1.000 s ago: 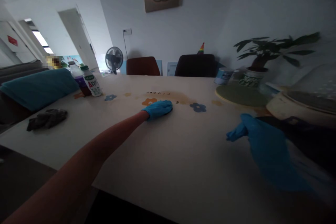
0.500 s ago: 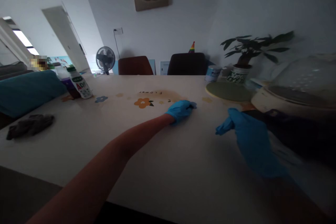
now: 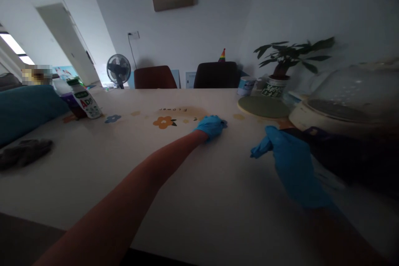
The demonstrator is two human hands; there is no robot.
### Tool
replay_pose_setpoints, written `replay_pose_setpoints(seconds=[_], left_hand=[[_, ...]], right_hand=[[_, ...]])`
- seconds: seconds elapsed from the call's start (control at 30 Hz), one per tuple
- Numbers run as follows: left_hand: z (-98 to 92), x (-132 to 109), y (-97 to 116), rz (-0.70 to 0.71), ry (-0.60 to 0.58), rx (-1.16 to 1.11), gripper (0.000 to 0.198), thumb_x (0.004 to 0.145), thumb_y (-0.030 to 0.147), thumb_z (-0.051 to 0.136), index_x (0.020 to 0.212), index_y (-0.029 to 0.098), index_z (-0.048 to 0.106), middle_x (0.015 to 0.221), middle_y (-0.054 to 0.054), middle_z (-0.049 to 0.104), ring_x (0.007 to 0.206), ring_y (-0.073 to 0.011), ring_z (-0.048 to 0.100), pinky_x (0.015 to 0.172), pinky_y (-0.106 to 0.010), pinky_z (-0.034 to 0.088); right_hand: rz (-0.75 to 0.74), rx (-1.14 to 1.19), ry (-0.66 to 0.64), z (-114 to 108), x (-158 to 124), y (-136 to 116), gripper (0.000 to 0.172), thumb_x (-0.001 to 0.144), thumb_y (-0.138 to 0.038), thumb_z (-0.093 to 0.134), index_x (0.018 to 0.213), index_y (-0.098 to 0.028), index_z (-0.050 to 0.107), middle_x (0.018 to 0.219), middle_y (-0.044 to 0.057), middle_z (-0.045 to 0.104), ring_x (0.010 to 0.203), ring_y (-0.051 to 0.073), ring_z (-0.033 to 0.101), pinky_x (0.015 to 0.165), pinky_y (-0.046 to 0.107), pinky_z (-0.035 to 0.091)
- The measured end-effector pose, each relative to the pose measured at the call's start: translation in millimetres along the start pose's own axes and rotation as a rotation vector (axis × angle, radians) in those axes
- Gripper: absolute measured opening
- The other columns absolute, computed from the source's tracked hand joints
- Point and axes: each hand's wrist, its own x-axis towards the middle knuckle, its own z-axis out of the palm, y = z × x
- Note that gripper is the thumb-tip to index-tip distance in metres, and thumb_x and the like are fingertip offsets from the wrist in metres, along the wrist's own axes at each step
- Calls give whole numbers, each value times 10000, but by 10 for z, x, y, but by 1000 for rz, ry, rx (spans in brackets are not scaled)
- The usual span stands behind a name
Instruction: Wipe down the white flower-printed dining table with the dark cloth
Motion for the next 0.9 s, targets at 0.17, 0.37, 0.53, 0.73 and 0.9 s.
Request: replay_pose_setpoints(seconds=[0.17,0.37,0.53,0.73,0.9], left_hand=[[-169,-294,-403,-82,28,31,363,1175,282,500,1352,157,792,1495,-221,782,1333,-348,755,1191,-433,550],[-397,-603,-1022,-241,79,90,371,1193,258,452,1350,141,767,1551,-206,765,1392,-327,713,1322,-450,428],[-619,-821,-1575,-413,115,121,338,1205,288,480,1299,142,771,1575,-181,753,1391,-307,683,1358,-459,334],[-860,-1057,-2100,-635,177,126,332,1201,269,456,1270,112,741,1387,-167,807,1314,-274,674,1238,-370,370],[-971,-1226,-2363,-720,222,100,330,1203,288,430,1230,129,718,1303,-141,822,1222,-247,653,1151,-324,378]], right_hand=[[-20,-22,-43,-2,24,54,645,1034,-501,538,441,-307,697,667,114,780,784,283,786,1082,452,631],[-37,-43,-40,5,132,259,601,1005,-555,557,475,-303,688,712,111,806,848,309,806,1166,495,580],[-75,-18,-52,21,215,388,610,1030,-586,579,508,-294,700,680,102,791,822,301,818,1112,481,622],[-70,-63,-102,20,95,161,606,985,-578,538,470,-314,718,674,122,786,766,293,798,997,443,678],[-47,-82,-72,30,55,99,594,959,-568,535,436,-334,695,671,122,788,782,296,794,1000,448,677]])
